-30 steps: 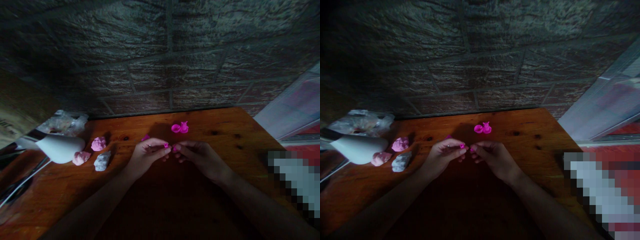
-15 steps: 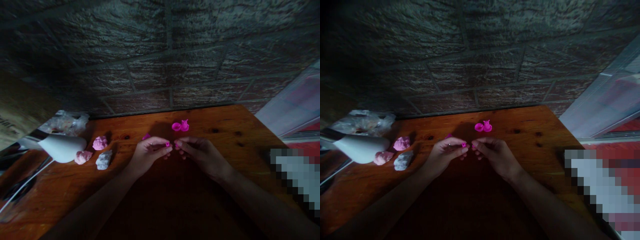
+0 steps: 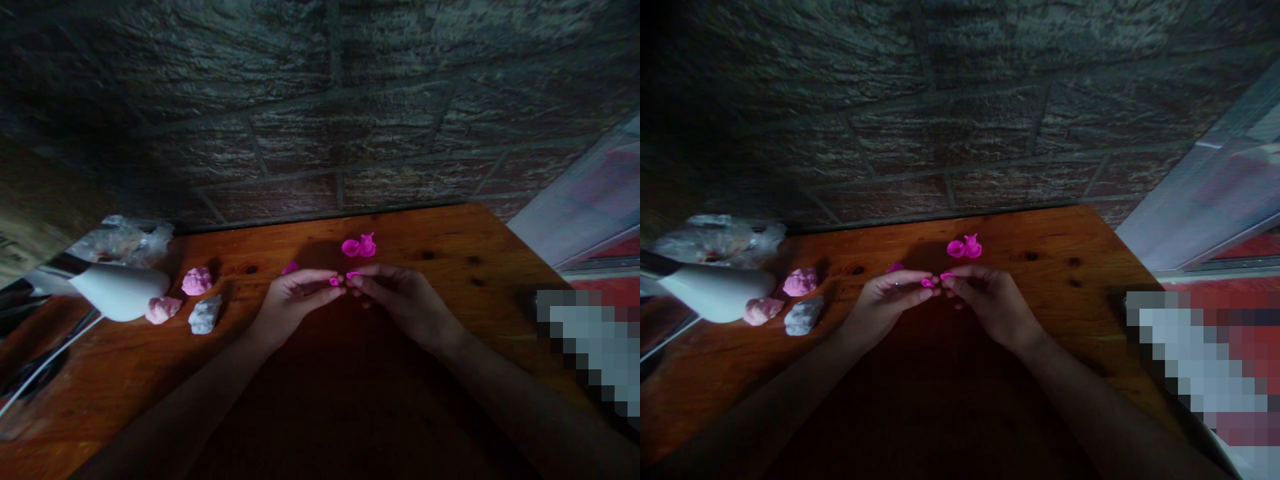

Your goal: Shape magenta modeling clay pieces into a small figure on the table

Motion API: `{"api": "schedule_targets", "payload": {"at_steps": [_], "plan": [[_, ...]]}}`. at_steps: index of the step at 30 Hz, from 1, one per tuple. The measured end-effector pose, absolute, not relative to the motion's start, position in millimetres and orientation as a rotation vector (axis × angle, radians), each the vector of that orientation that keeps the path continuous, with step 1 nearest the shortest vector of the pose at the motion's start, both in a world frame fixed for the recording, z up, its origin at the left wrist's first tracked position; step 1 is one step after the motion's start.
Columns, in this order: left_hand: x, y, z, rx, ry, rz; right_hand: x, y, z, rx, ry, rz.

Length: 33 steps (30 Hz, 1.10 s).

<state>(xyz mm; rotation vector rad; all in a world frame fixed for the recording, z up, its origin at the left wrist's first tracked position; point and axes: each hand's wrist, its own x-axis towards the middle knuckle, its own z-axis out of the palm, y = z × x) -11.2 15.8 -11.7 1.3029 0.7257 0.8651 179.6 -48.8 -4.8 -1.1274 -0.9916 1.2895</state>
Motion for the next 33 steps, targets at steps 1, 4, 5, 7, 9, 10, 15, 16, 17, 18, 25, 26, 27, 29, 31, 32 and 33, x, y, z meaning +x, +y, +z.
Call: {"api": "schedule_targets", "payload": {"at_steps": [1, 4, 5, 7, 9, 10, 15, 16, 17, 18, 25, 26, 27, 29, 31, 32, 33], "plan": [[-11.1, 15.2, -11.3, 1.301, 0.722, 0.864, 179.7, -48.3, -4.5, -1.139, -1.005, 1.272], [-11.0, 13.7, -11.0, 1.281, 0.711, 0.84, 179.3, -47.8, -3.2, -1.168, -1.044, 1.251], [-11.0, 13.3, -11.2, 1.275, 0.71, 0.828, 179.1, -48.0, -2.6, -1.174, -1.064, 1.243], [-10.7, 13.0, -11.8, 1.258, 0.716, 0.816, 178.3, -48.8, -1.4, -1.177, -1.107, 1.208], [-10.2, 13.1, -12.2, 1.231, 0.724, 0.818, 177.5, -49.7, -0.5, -1.177, -1.14, 1.151], [-9.9, 13.3, -12.4, 1.217, 0.724, 0.821, 176.9, -50.2, -0.2, -1.18, -1.152, 1.119], [-9.0, 13.7, -11.9, 1.237, 0.716, 0.833, 172.6, -52.0, 0.7, -1.18, -1.191, 1.031], [-9.2, 13.6, -11.7, 1.26, 0.719, 0.833, 172.0, -52.3, 0.8, -1.174, -1.194, 1.02], [-9.4, 13.5, -11.7, 1.283, 0.724, 0.834, 171.7, -52.5, 0.7, -1.168, -1.193, 1.011], [-9.6, 13.4, -11.7, 1.302, 0.728, 0.835, 171.8, -52.6, 0.6, -1.162, -1.188, 1.007], [-9.9, 13.9, -13.3, 1.314, 0.713, 0.862, 177.1, -50.9, -1.4, -1.117, -1.058, 1.159], [-9.9, 14.2, -13.5, 1.315, 0.704, 0.865, 177.6, -50.8, -1.5, -1.117, -1.044, 1.176], [-9.9, 14.4, -13.8, 1.318, 0.697, 0.866, 177.9, -50.7, -1.6, -1.117, -1.033, 1.192], [-10.4, 15.1, -14.1, 1.323, 0.694, 0.868, 178.2, -50.6, -1.6, -1.113, -1.022, 1.22], [-11.0, 15.8, -14.4, 1.323, 0.704, 0.868, 178.1, -50.6, -1.5, -1.107, -1.017, 1.254], [-11.3, 16.1, -14.5, 1.319, 0.709, 0.87, 177.9, -50.5, -1.3, -1.106, -1.014, 1.27], [-11.5, 16.4, -14.7, 1.312, 0.709, 0.874, 177.6, -50.4, -1.1, -1.106, -1.009, 1.282]]}}
